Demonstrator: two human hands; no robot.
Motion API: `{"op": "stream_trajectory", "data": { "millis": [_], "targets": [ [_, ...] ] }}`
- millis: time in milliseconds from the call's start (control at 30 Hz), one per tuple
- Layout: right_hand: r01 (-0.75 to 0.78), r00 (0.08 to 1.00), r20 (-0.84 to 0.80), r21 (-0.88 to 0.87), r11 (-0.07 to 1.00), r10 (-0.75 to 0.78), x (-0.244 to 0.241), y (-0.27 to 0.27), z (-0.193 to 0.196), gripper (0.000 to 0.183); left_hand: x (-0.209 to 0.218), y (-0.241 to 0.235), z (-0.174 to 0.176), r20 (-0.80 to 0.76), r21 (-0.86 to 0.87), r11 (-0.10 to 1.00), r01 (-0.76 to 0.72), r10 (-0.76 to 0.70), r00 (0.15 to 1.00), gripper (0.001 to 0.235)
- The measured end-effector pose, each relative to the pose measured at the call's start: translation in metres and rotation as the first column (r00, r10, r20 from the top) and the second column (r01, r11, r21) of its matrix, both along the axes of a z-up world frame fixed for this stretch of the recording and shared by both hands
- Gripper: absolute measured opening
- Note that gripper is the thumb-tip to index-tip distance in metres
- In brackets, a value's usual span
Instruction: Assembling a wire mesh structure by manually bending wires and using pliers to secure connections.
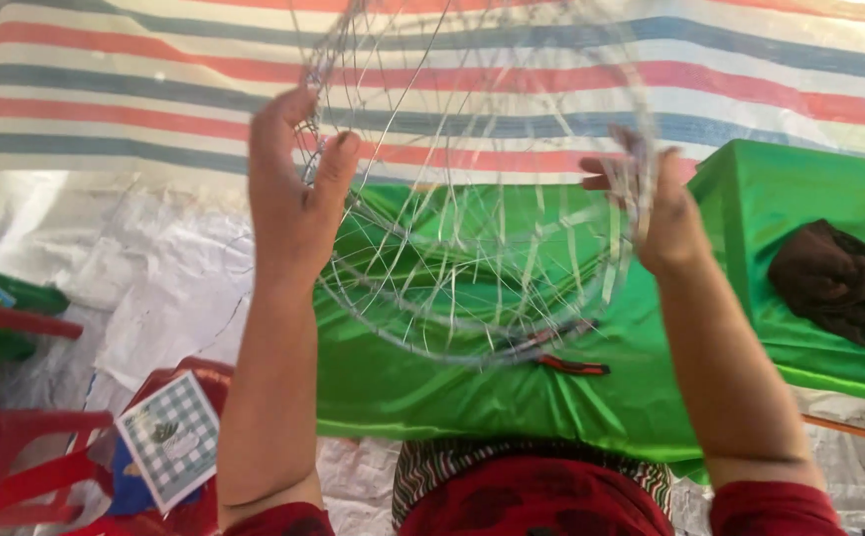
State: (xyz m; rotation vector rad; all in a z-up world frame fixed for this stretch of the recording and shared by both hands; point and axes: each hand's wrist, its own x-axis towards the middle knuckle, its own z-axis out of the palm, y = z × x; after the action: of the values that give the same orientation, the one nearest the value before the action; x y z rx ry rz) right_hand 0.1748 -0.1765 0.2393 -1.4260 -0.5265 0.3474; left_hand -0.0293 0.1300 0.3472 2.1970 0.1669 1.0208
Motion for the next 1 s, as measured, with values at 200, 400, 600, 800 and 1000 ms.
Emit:
{"op": "stream_trajectory", "data": {
  "millis": [200,400,600,800,1000],
  "targets": [
    [-0.060,0.929,0.370,0.169,0.984,-0.007,-0.029,0.001,0.015,0.109,-0.053,-0.017,0.036,0.201,0.258,0.965,0.038,-0.092,0.975,0.047],
    [-0.057,0.794,0.596,0.267,0.962,-0.118,-0.009,0.029,0.047,0.086,-0.033,-0.010,0.038,0.458,0.293,0.956,0.028,-0.166,0.873,0.038],
    [0.032,0.996,-0.084,-0.109,0.994,-0.041,-0.012,0.013,0.059,0.073,-0.012,0.012,0.029,0.024,-0.174,0.983,-0.061,0.066,0.997,0.035],
    [0.176,0.973,-0.118,-0.186,0.967,-0.199,-0.010,0.005,-0.048,0.070,0.011,0.012,-0.047,-0.256,-0.300,0.952,-0.062,-0.018,0.967,0.067],
    [0.283,0.958,-0.042,-0.038,0.958,-0.284,0.025,0.002,-0.171,0.056,0.039,-0.003,-0.075,-0.305,-0.294,0.955,-0.028,-0.066,0.950,0.070]
  ]
}}
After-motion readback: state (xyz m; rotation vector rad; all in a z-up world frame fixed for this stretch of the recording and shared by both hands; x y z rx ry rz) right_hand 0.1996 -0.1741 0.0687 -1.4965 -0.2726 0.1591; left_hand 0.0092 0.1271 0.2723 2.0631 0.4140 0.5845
